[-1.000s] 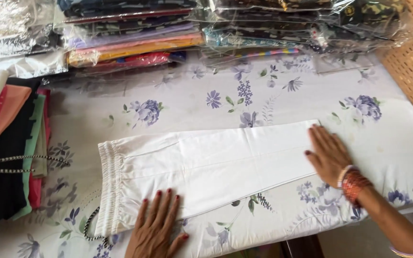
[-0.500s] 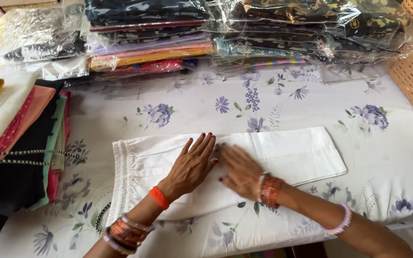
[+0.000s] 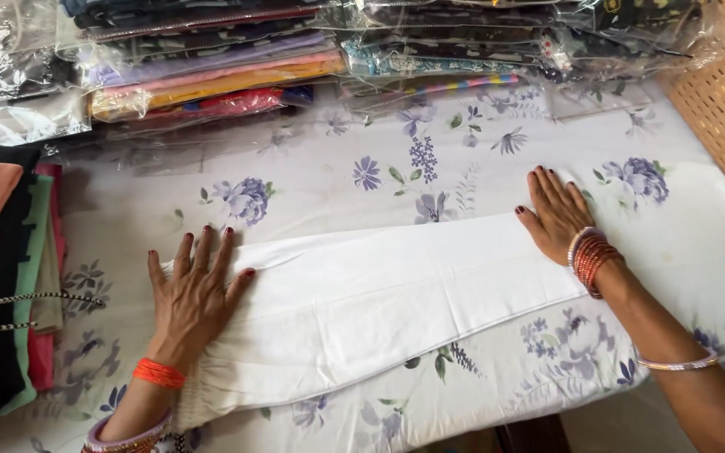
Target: Fold yellow and white trousers on a table.
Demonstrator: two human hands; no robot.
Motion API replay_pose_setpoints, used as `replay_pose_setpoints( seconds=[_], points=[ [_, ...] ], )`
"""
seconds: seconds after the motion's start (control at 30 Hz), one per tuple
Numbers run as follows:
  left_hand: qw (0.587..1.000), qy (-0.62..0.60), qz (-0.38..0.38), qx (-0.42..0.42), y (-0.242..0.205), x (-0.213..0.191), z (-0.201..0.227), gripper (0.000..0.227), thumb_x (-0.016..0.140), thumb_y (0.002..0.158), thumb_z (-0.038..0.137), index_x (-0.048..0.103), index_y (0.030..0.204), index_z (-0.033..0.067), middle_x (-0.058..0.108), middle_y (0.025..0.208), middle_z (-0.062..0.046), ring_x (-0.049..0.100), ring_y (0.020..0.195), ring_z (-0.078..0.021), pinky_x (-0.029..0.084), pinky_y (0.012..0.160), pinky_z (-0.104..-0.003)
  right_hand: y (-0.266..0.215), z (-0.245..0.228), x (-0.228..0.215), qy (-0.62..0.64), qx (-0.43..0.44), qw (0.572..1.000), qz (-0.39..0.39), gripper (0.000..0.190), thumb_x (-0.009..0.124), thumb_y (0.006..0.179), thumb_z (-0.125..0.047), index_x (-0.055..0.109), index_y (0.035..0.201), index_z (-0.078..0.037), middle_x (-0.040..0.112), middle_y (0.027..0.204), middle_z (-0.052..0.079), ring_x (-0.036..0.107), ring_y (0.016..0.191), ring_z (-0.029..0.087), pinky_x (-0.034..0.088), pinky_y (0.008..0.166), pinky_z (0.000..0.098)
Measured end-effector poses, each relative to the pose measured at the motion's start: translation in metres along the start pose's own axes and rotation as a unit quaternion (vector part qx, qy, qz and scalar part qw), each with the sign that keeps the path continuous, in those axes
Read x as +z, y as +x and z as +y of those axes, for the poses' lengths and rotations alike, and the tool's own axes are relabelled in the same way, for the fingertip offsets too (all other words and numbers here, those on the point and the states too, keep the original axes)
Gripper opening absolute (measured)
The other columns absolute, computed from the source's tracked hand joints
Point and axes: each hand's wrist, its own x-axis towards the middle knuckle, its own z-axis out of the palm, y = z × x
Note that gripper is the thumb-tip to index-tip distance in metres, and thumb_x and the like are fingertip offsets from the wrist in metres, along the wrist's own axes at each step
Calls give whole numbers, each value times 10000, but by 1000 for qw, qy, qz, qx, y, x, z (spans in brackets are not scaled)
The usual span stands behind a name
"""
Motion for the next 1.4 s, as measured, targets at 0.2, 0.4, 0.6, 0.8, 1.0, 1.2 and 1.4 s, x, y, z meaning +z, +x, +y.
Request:
replay_pose_setpoints(
  seconds=[0.2, 0.4, 0.6, 0.8, 1.0, 1.2, 1.4],
  points=[
    [999, 39, 3, 10, 1, -8, 11, 764, 194, 970, 708, 191, 1603, 281, 191, 1647, -30, 161, 1534, -290, -26, 1144, -734, -5, -35, -16, -76, 64, 995, -20, 756, 236, 1017, -542, 101, 1612, -96, 53, 1687, 117, -1, 1562, 256, -48, 1240, 516],
    [969, -158, 123, 144, -8, -22, 103, 870, 358, 977, 590, 144, 1595, 16, 109, 1689, -165, 117, 1567, -310, 36, 1219, -653, -41, -187, -29, -86, -48, 995, -16, 891, 431, 961, -577, 121, 1592, -29, 86, 1677, 160, 7, 1562, 292, -4, 1254, 507],
    [942, -233, 6, 241, -51, -49, 137, 836, 340, 1001, 633, 136, 1617, 106, 123, 1675, -117, 93, 1547, -275, 40, 1234, -548, -67, -234, -7, 68, -373, 917, 122, 838, 404, 1026, -624, 100, 1485, 8, 103, 1630, 228, 93, 1511, 332, 60, 1202, 464],
    [970, -134, 53, 195, -92, -50, 72, 771, 219, 985, 677, 123, 1597, 218, 88, 1656, -122, 59, 1529, -271, -6, 1196, -545, -64, -81, -28, -8, -100, 989, -111, 810, 411, 983, -478, 103, 1565, -8, 94, 1660, 172, 109, 1530, 256, 49, 1222, 472],
    [984, -88, 44, 146, -115, -52, 50, 814, 207, 905, 740, 206, 1572, 273, 193, 1630, -22, 139, 1503, -207, 48, 1243, -501, -81, 15, -12, -16, 22, 1000, -13, 765, 186, 1001, -558, 92, 1611, -107, 82, 1698, 84, 93, 1552, 235, 22, 1244, 479],
    [957, -138, 42, 252, -138, -44, 9, 870, 460, 800, 724, 360, 1464, 171, 313, 1553, -125, 263, 1422, -283, 173, 1151, -521, -83, 16, -12, -5, 34, 999, -7, 787, 125, 979, -624, 53, 1611, -162, 55, 1694, 61, 35, 1548, 228, -27, 1225, 469],
    [968, -96, 43, 227, -160, -48, -9, 384, 672, 826, 308, 650, 1167, 132, 600, 1303, -121, 541, 1264, -294, 416, 1085, -535, -91, -25, -21, -20, 33, 996, 78, 794, 219, 989, -647, 142, 1625, -177, 95, 1686, 126, 84, 1546, 317, -28, 1224, 545]
  ],
)
